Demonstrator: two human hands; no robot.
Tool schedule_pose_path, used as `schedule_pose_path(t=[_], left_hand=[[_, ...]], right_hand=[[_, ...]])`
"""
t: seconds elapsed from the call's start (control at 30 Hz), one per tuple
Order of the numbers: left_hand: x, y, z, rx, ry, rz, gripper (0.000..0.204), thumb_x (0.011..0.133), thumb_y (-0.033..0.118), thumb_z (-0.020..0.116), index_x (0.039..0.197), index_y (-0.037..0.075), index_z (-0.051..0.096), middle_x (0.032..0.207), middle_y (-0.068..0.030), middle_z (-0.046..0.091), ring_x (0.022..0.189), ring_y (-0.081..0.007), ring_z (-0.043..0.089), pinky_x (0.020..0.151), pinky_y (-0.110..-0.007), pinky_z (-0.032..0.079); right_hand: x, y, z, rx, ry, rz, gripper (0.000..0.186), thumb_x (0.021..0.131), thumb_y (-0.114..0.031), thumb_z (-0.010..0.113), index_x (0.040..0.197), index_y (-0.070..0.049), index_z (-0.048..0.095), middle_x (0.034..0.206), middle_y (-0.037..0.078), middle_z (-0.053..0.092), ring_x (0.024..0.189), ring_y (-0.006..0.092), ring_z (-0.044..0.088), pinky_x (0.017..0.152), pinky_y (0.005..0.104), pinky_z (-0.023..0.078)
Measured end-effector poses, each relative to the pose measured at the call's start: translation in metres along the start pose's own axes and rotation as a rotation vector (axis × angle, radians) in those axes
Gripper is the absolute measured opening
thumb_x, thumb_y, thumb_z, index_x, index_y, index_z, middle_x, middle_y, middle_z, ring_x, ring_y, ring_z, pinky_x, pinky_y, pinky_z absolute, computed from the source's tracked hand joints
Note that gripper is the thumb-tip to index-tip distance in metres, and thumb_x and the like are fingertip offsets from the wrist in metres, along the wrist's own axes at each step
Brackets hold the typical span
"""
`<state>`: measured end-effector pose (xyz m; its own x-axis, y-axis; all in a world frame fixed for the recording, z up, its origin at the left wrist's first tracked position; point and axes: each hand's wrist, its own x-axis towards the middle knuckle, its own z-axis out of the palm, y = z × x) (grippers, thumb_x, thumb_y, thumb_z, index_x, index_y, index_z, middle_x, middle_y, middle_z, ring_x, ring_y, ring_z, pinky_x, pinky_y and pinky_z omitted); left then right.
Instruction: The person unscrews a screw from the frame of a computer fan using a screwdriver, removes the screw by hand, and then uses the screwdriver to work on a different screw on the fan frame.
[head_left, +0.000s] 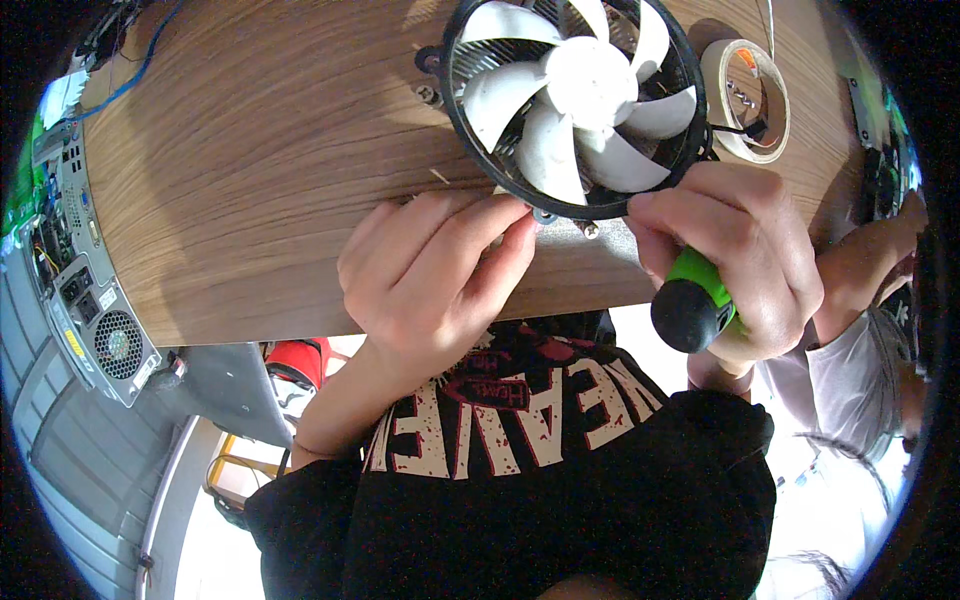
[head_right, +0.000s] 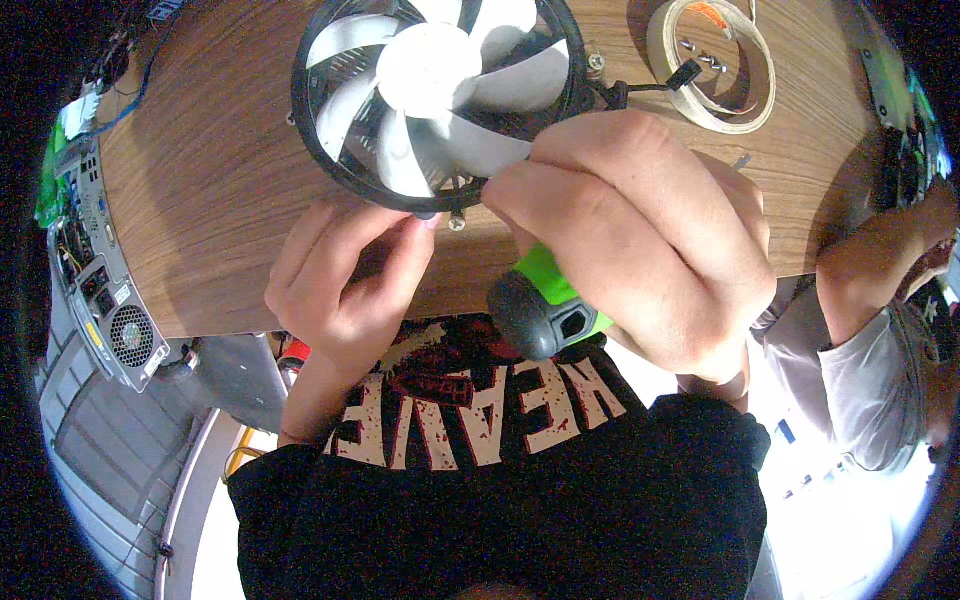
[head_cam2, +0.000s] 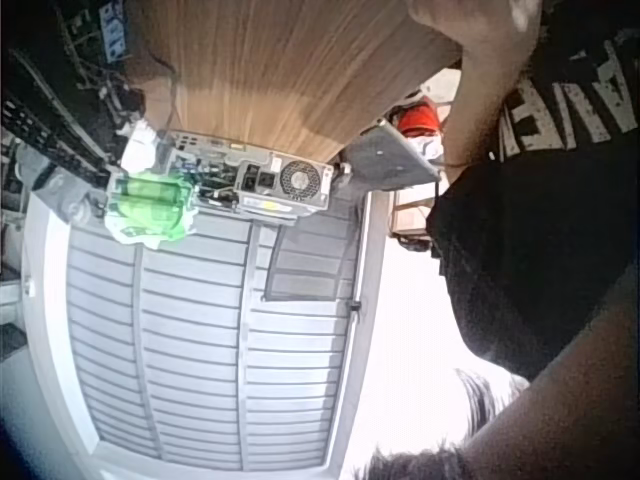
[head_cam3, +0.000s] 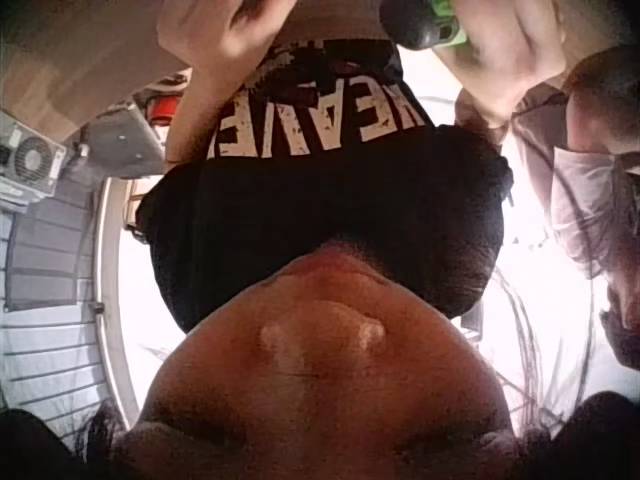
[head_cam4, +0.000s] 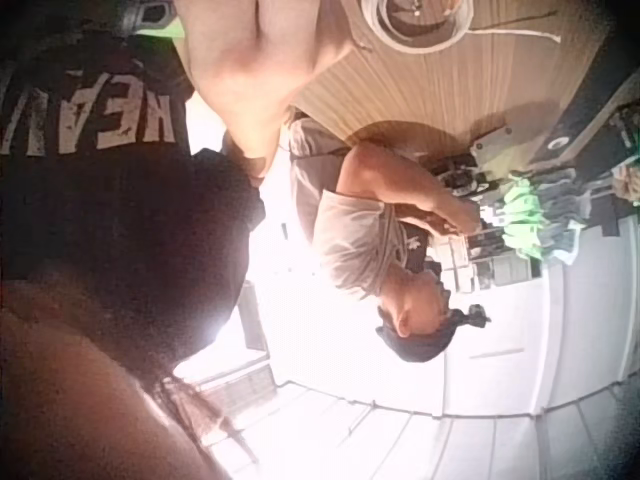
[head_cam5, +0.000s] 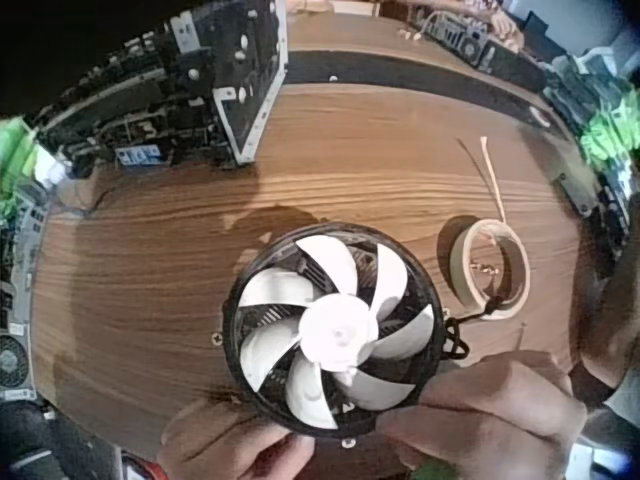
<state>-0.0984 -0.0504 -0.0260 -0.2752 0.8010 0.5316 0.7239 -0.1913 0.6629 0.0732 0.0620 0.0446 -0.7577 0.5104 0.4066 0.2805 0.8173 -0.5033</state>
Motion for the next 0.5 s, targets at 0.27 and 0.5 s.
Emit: schedule_pose_path(t=[0.27,0.5], left_hand=[[0.0,0.001,0.001,0.007,0.003,-0.014,0.022,0.066,0.006,0.081,0.084,0.008,0.07,0.074,-0.0022,0.066,0.058,-0.0161,0.059,0.051,-0.028,0.042],[0.001,0.005,-0.002,-0.012,-0.032,-0.071,0.021,0.066,0.004,0.08,0.084,0.007,0.07,0.075,-0.0031,0.067,0.06,-0.0171,0.061,0.053,-0.028,0.044]], right_hand=[[-0.001,0.006,0.0,0.0,-0.009,-0.057,0.034,0.056,0.007,0.081,0.088,-0.001,0.071,0.085,0.01,0.063,0.071,0.0177,0.064,0.056,0.0269,0.049],[-0.006,0.0,-0.013,-0.184,0.006,-0.117,0.035,0.064,-0.001,0.083,0.095,0.0,0.067,0.086,0.011,0.06,0.07,0.0181,0.059,0.058,0.0279,0.046]])
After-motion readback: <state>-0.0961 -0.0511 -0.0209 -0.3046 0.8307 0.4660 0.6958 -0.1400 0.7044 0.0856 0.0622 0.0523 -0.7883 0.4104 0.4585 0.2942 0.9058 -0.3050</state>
